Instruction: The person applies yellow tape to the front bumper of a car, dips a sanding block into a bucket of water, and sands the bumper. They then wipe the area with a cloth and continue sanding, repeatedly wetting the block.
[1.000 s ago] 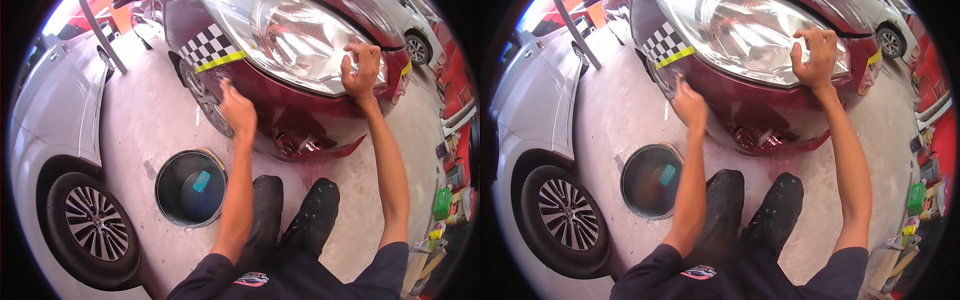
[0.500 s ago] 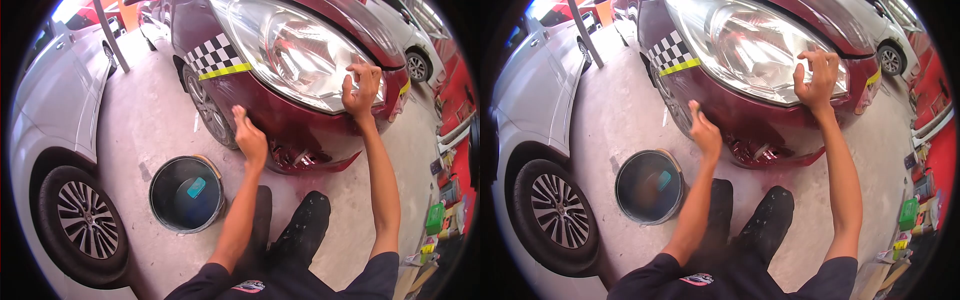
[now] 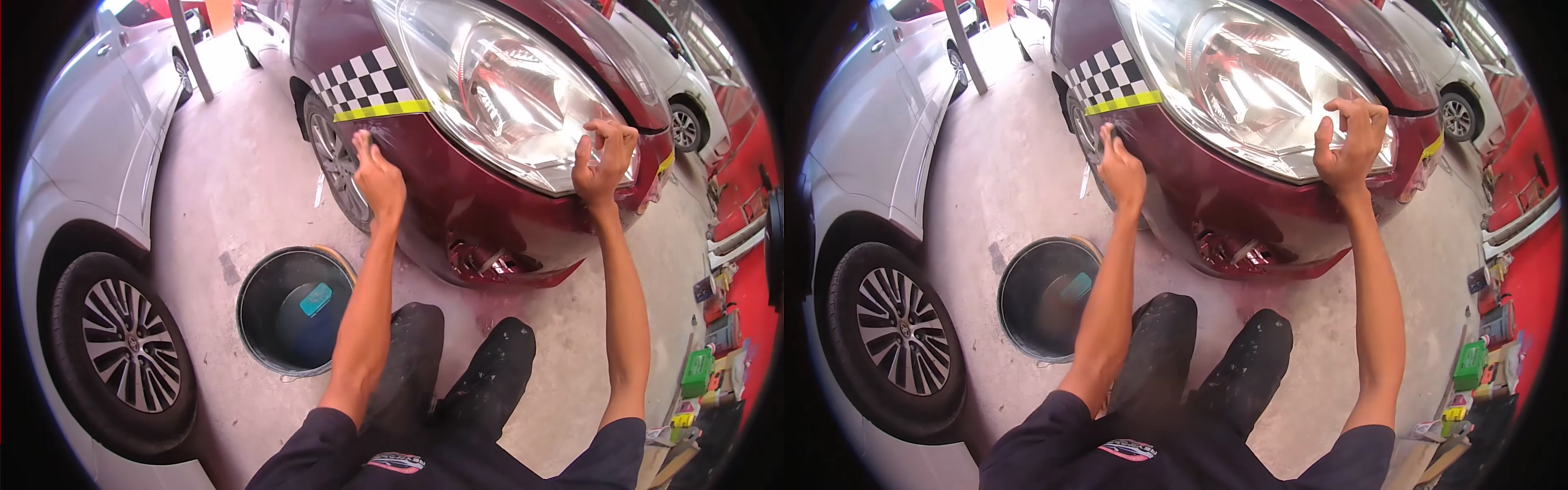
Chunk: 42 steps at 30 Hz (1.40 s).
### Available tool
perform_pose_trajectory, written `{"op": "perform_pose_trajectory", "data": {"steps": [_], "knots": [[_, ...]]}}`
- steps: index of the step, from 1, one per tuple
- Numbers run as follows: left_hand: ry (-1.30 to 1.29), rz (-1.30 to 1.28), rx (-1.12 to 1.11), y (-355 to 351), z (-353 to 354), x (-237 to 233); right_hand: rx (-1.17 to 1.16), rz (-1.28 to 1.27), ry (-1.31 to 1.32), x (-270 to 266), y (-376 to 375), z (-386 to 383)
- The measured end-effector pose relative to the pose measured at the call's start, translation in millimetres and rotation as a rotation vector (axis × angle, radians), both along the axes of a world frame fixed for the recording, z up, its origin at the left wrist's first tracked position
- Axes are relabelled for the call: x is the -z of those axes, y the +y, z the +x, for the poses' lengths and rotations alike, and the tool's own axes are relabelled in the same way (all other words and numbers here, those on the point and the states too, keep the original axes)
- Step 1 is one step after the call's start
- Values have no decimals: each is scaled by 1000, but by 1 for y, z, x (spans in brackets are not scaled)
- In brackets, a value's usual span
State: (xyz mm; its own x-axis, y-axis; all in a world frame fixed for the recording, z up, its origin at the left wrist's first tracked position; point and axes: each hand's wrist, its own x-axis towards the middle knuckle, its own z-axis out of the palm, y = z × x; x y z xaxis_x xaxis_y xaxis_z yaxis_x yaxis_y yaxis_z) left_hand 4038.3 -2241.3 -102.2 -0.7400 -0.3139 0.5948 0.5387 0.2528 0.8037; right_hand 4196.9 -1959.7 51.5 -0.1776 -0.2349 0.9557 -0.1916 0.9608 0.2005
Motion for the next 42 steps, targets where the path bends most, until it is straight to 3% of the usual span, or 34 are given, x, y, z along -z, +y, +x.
{"op": "perform_pose_trajectory", "data": {"steps": [2,4,7,10,14,16,18,20,22,25,28,32,36,38,40,42], "knots": [[38,49,87,18,46,26,-1,-5,11,-1,-1,0],[146,-68,3,39,94,54,8,10,13,-2,-2,1],[155,-52,-41,21,44,31,-5,36,22,-2,-1,-1],[-36,-67,-83,-3,-8,0,-8,4,9,0,2,-2],[105,-72,32,28,81,49,-13,25,19,-3,-2,-1],[144,-169,-4,30,83,67,-14,29,26,-4,-1,-2],[44,18,60,14,46,32,-22,22,24,-3,-1,-3],[-114,12,25,-4,4,6,-31,-4,22,-1,-2,-2],[-90,-34,14,-1,15,13,-21,-1,19,1,-1,-2],[63,-23,136,30,93,61,-15,10,31,-1,-2,-2],[98,-3,92,25,73,53,-19,23,33,-2,-3,-1],[-81,3,14,0,8,6,-8,13,14,-1,-2,0],[149,-106,33,34,95,58,-2,10,22,-1,-1,-2],[189,-128,8,33,88,61,-18,6,25,-1,-3,-1],[135,-13,4,18,43,31,-10,24,21,-3,-2,-1],[29,-63,-33,6,22,21,-9,18,9,-1,-2,-1]]}}
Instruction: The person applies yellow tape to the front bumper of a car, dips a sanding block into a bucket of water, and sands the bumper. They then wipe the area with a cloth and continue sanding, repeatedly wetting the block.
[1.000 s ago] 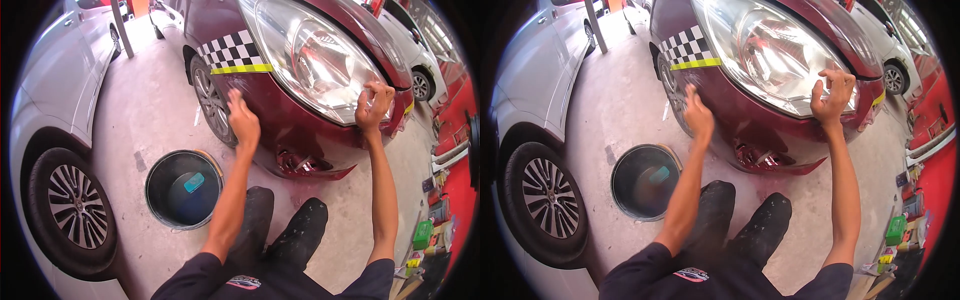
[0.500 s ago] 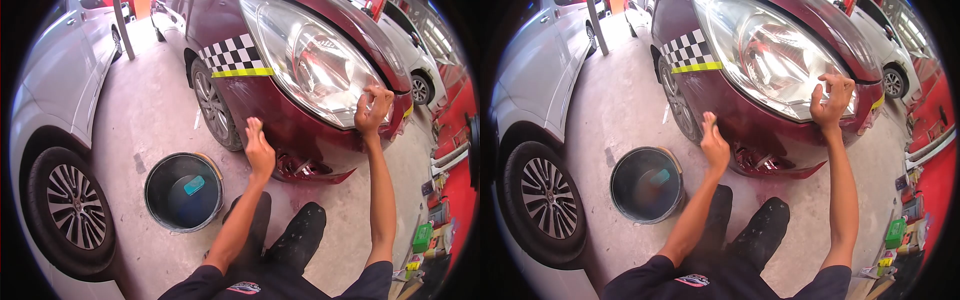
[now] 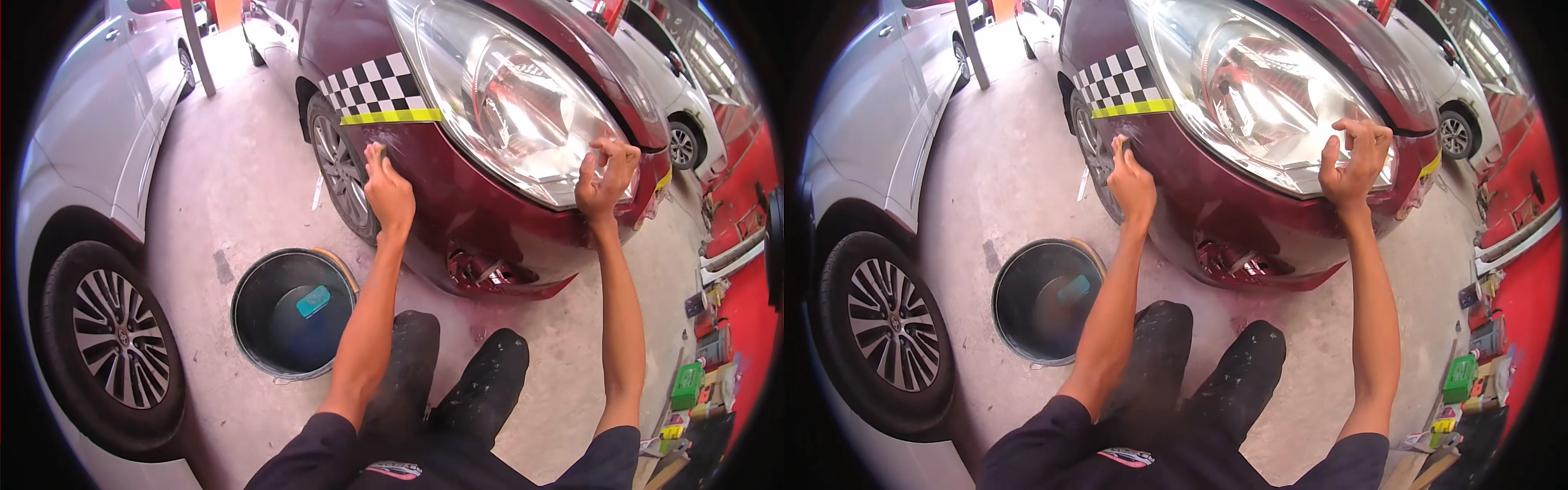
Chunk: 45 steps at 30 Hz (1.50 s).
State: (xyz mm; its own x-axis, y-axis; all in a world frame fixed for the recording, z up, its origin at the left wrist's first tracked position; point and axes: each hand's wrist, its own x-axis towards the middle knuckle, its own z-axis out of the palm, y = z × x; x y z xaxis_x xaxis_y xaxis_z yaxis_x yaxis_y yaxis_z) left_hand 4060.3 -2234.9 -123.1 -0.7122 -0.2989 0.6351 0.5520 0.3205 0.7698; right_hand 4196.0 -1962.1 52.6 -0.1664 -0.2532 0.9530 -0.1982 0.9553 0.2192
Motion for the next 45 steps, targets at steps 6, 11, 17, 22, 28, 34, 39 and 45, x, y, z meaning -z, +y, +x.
{"op": "perform_pose_trajectory", "data": {"steps": [6,11,17,22,28,34,39,45], "knots": [[130,-48,102,23,70,25,19,-5,4,0,-1,2],[-36,-55,-28,-10,-18,-14,8,-4,-5,-1,1,1],[125,-48,78,20,60,6,1,-21,-5,-2,-4,3],[30,-43,-27,-2,-10,-20,15,-19,-20,-1,-1,3],[152,-54,114,17,53,-3,0,-15,-9,-3,-3,4],[105,17,109,24,56,-15,22,-43,-18,0,-5,1],[85,-17,50,10,14,-22,9,-5,0,-4,-1,0],[125,-72,82,26,72,-12,25,-2,-2,-1,1,1]]}}
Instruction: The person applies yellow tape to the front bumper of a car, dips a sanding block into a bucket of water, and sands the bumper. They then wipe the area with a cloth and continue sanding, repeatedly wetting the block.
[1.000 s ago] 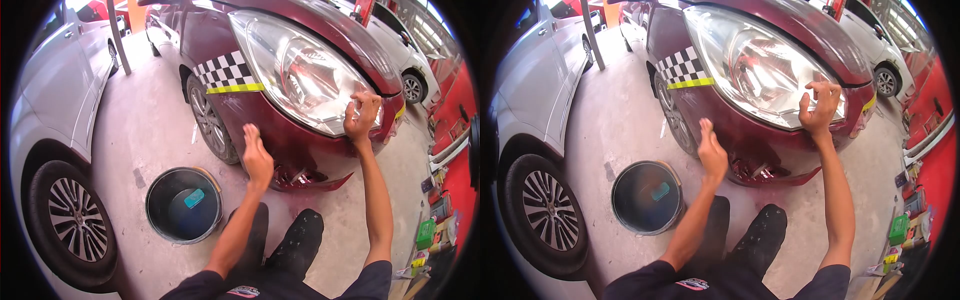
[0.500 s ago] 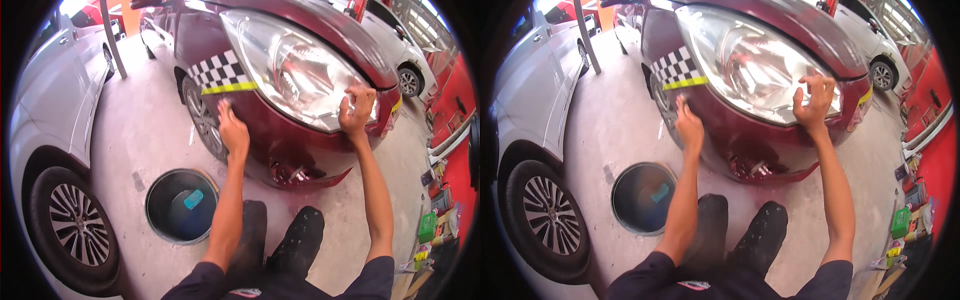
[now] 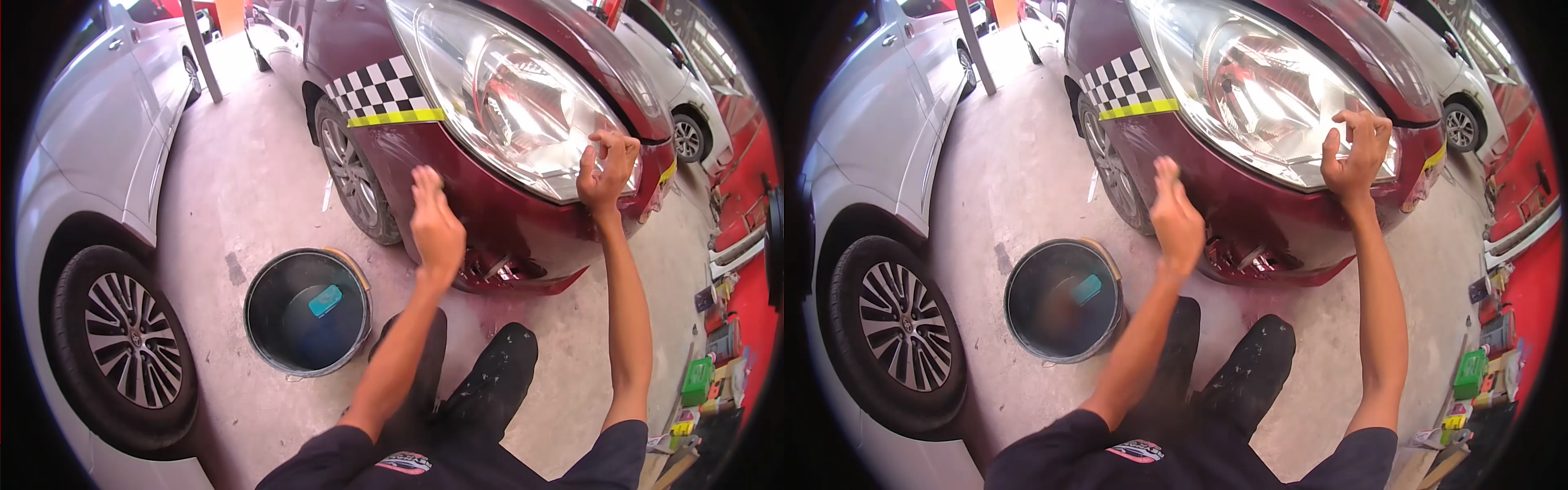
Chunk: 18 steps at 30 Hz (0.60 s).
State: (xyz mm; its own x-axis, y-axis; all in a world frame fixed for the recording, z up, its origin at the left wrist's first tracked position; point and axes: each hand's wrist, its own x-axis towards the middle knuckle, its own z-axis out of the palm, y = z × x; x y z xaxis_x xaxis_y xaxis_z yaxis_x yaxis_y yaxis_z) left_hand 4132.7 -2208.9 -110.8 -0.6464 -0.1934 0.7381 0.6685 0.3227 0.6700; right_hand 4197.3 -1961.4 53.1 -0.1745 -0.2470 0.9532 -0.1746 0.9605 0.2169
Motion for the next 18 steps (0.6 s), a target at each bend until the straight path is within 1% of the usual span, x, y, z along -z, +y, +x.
{"op": "perform_pose_trajectory", "data": {"steps": [1,2,3,4,5,8,9,11,13,14,15,17,18], "knots": [[28,-35,20,8,16,10,-2,4,9,0,1,-1],[66,-64,-7,3,2,13,-5,8,12,1,1,-1],[82,-3,-36,-7,-17,-2,-11,18,13,0,1,-1],[-58,4,-56,-20,-52,-19,-17,13,10,-3,1,-3],[-207,-1,-72,-30,-71,-25,-19,-2,-1,-1,0,-3],[-251,10,-79,-27,-58,-29,-12,-14,-5,2,-2,1],[-19,3,-78,-13,-31,-17,-5,-8,1,0,-1,0],[69,-57,-6,7,18,-1,-17,4,21,-1,-1,-2],[168,-58,-31,-5,-11,-2,-21,11,19,-2,0,-2],[80,-35,-64,-15,-37,-13,-22,12,19,-4,1,-4],[-83,17,-81,-25,-65,-23,-18,1,10,0,0,-1],[-133,7,-111,-32,-90,-30,-10,-18,-17,2,1,2],[-92,28,-69,-28,-70,-30,-8,-26,-15,1,0,0]]}}
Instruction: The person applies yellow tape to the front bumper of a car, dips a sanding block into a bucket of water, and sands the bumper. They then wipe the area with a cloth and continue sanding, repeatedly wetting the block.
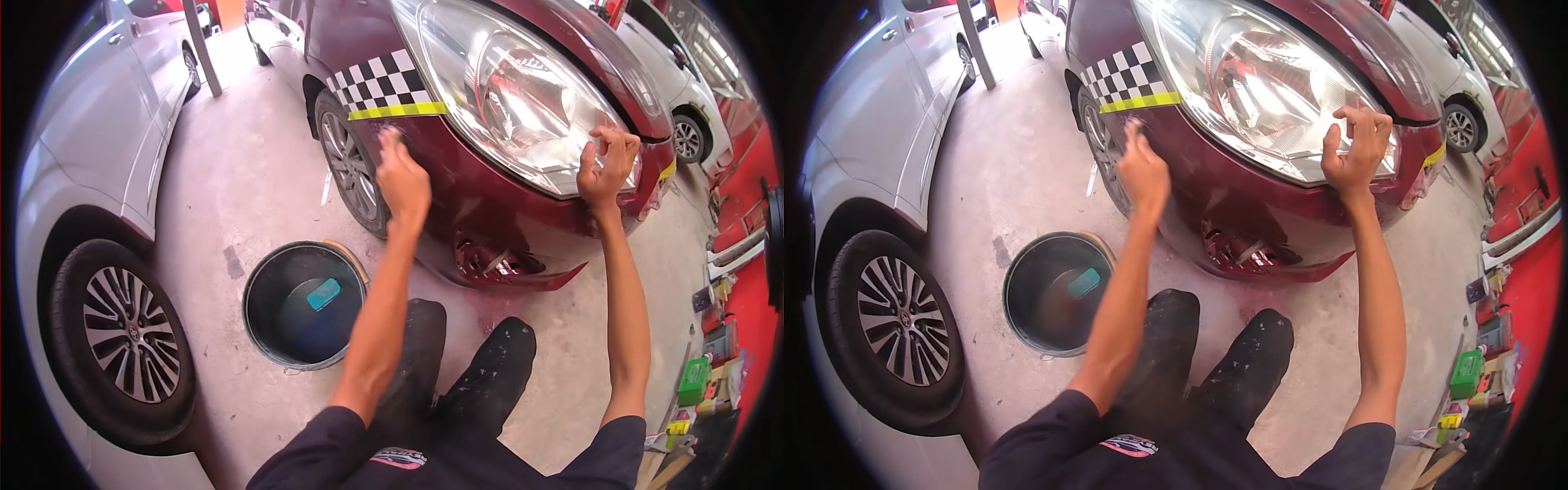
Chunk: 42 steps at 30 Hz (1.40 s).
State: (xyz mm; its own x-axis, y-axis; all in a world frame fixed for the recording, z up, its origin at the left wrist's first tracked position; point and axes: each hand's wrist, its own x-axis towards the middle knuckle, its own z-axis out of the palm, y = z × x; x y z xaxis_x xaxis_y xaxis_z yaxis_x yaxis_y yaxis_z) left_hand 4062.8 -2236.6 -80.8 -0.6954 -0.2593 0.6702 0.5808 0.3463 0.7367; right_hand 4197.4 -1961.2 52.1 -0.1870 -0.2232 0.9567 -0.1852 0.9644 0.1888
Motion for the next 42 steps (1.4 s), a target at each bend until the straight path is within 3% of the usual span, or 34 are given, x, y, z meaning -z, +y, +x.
{"op": "perform_pose_trajectory", "data": {"steps": [2,3,6,7,9,13,15,17,19,21,22,25,27,29,31,32,33,35,37,39,42], "knots": [[159,-1,66,30,69,14,1,17,22,0,-2,0],[117,-46,136,40,93,24,7,30,31,-1,-1,-1],[144,-37,48,24,46,14,-16,26,28,-2,-2,0],[-54,50,68,11,22,1,-20,24,33,-2,-1,-1],[-193,76,74,-2,-6,-11,-15,18,9,0,0,1],[152,-48,82,35,82,19,-5,13,10,-2,-2,2],[202,-78,71,29,71,20,0,2,0,-2,-2,3],[103,-10,-10,12,17,10,-4,-2,-10,-2,-2,3],[-150,69,68,-5,-10,-9,-7,-8,-16,0,-4,4],[-159,66,115,2,22,-7,-9,-3,1,-4,-5,4],[117,1,73,16,52,1,-9,2,11,-3,-5,3],[232,-110,50,30,67,22,11,7,5,-2,-3,4],[168,5,-8,13,18,5,15,13,-3,-2,0,2],[-129,-10,-69,-10,-18,-16,9,0,3,-4,-6,4],[-207,14,50,-4,8,-16,6,8,8,-5,-8,4],[62,3,56,12,32,2,-1,1,7,-4,-8,4],[106,-4,129,26,62,12,-5,1,7,-5,-6,4],[154,-80,127,28,73,24,-1,-14,-9,-3,-3,4],[182,-52,71,15,30,10,3,-6,-15,-5,0,4],[-25,-8,48,-1,-1,-12,3,-4,-7,-4,-4,5],[87,-31,31,12,28,5,5,-11,-7,-1,-8,7]]}}
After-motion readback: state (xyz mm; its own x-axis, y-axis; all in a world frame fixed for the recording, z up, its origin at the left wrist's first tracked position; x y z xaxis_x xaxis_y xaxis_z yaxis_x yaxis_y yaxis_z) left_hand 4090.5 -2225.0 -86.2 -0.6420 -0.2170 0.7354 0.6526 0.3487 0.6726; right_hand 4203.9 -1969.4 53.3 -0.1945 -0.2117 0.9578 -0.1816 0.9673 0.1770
